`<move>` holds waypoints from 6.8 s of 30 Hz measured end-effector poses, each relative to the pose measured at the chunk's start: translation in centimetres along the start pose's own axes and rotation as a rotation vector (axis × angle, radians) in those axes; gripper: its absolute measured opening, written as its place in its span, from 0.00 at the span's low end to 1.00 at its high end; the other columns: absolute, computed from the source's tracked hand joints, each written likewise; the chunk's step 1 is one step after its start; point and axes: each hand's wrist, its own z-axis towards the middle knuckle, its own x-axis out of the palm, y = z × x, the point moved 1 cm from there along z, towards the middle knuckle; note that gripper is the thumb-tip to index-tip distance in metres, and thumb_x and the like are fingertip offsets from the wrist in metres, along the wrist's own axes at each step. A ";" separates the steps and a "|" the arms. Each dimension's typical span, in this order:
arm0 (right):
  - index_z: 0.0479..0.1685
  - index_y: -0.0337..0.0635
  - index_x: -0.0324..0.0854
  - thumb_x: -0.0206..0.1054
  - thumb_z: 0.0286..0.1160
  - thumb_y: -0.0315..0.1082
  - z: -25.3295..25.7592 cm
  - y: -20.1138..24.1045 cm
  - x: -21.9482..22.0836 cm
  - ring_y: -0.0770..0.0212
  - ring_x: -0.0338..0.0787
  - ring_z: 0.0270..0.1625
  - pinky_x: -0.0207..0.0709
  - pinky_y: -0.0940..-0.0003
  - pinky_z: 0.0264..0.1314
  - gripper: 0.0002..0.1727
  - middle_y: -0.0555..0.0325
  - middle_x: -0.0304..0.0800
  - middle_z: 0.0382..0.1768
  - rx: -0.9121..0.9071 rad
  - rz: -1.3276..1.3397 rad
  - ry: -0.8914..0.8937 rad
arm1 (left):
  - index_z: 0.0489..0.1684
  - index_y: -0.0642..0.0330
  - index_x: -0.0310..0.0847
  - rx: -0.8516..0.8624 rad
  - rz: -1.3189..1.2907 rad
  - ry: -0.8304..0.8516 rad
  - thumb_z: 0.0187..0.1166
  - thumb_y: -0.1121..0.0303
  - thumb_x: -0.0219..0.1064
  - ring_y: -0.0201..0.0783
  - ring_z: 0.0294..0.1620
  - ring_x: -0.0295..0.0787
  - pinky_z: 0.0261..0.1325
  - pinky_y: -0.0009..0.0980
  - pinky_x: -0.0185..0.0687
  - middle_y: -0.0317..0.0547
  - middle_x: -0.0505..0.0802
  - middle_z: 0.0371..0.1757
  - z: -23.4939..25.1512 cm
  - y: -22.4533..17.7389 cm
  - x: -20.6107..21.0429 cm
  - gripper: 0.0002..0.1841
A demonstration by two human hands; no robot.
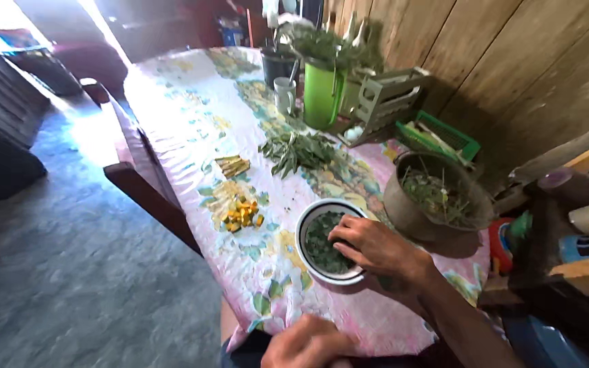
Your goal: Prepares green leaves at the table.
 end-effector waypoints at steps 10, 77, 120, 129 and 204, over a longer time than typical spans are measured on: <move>0.58 0.33 0.85 0.59 0.89 0.48 13.1 -10.2 -13.6 0.49 0.93 0.48 0.85 0.46 0.59 0.23 0.43 0.92 0.47 0.433 0.258 -0.484 | 0.46 0.61 0.92 -0.113 0.297 -0.379 0.77 0.66 0.69 0.23 0.32 0.85 0.35 0.18 0.85 0.41 0.90 0.38 0.2 9.2 1.4 0.10; 0.53 0.36 0.82 0.59 0.73 0.21 -0.1 1.6 -2.3 0.72 0.86 0.29 0.84 0.75 0.30 0.13 0.61 0.90 0.38 0.070 1.144 -1.260 | 0.60 0.67 0.81 -0.006 -0.397 -0.483 0.66 0.86 0.65 0.28 0.50 0.90 0.58 0.28 0.88 0.40 0.93 0.49 19.7 4.6 7.8 0.21; 0.58 0.32 0.81 0.62 0.75 0.27 24.0 -15.3 -16.2 0.57 0.91 0.38 0.86 0.60 0.41 0.15 0.47 0.91 0.45 0.605 0.625 -0.837 | 0.57 0.70 0.82 -0.190 -0.323 -0.584 0.75 0.85 0.64 0.34 0.41 0.93 0.52 0.31 0.92 0.47 0.94 0.46 13.9 6.9 0.8 0.14; 0.54 0.31 0.82 0.54 0.88 0.39 9.6 -4.2 -13.7 0.54 0.92 0.41 0.88 0.53 0.49 0.18 0.45 0.90 0.42 0.180 0.086 -0.660 | 0.58 0.68 0.82 -0.206 -0.290 -0.469 0.77 0.83 0.62 0.34 0.44 0.93 0.54 0.31 0.92 0.45 0.94 0.47 12.2 7.8 0.0 0.13; 0.52 0.40 0.84 0.64 0.79 0.26 1.7 0.7 0.9 0.71 0.85 0.30 0.82 0.78 0.31 0.08 0.60 0.88 0.36 -0.008 1.137 -0.571 | 0.54 0.62 0.82 -0.306 -0.352 -0.478 0.80 0.75 0.67 0.37 0.37 0.90 0.42 0.33 0.91 0.48 0.90 0.44 12.9 5.9 2.3 0.09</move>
